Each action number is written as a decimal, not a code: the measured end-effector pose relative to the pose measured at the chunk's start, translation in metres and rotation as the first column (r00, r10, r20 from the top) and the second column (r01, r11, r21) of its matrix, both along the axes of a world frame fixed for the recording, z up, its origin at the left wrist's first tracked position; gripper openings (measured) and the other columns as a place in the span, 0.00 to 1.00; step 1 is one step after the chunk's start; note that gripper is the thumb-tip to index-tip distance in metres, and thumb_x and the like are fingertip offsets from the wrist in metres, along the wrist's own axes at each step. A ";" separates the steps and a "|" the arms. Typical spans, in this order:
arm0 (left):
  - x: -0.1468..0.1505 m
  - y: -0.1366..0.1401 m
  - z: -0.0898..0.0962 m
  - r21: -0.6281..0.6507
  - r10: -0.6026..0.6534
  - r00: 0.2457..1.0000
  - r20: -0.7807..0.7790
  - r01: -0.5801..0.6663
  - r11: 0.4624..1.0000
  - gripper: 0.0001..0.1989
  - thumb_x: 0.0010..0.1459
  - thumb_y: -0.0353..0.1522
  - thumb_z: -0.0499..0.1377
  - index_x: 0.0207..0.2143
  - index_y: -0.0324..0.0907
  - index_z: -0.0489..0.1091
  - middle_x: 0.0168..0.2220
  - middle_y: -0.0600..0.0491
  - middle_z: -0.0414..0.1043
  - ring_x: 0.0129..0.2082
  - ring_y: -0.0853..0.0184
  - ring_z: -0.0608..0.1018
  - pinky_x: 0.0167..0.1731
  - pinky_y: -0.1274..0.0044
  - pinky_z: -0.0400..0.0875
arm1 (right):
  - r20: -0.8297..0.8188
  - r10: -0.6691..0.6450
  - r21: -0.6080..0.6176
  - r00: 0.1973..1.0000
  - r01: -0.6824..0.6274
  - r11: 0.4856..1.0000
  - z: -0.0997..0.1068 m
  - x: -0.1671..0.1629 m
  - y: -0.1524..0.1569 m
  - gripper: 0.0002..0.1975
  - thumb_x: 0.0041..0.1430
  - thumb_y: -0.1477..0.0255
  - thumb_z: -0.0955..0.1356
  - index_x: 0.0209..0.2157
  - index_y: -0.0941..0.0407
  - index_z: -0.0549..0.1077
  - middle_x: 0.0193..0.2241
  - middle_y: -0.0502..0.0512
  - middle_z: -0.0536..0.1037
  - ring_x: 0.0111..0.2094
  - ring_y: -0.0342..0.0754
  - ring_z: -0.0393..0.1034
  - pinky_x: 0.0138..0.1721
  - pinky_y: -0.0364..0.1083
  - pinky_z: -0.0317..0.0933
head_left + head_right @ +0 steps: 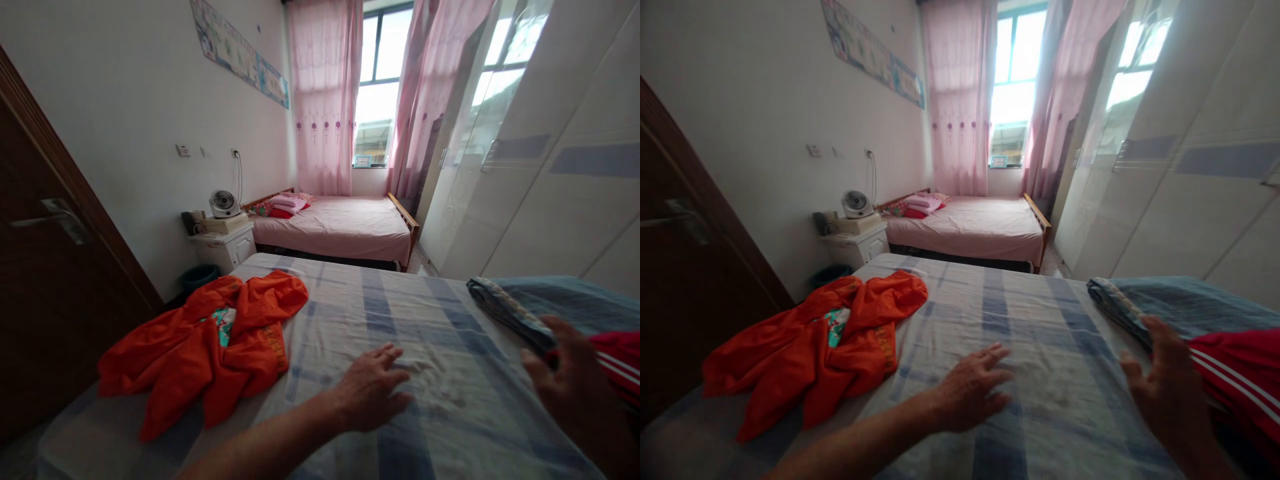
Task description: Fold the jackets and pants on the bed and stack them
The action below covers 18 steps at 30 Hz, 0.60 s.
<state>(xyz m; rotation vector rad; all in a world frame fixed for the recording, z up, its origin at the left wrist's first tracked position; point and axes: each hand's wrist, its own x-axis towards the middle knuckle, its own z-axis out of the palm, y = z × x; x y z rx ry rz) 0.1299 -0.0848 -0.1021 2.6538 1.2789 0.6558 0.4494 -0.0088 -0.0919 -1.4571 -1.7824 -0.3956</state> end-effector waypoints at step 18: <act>-0.224 0.003 0.044 -0.232 0.863 0.455 0.220 -0.835 0.500 0.07 0.49 0.32 0.52 0.26 0.39 0.68 0.27 0.49 0.72 0.31 0.60 0.75 0.36 0.71 0.68 | 0.077 0.102 -0.328 0.992 -0.072 0.942 -0.088 -0.032 0.016 0.26 0.63 0.62 0.51 0.54 0.61 0.62 0.58 0.65 0.60 0.60 0.57 0.54 0.59 0.57 0.53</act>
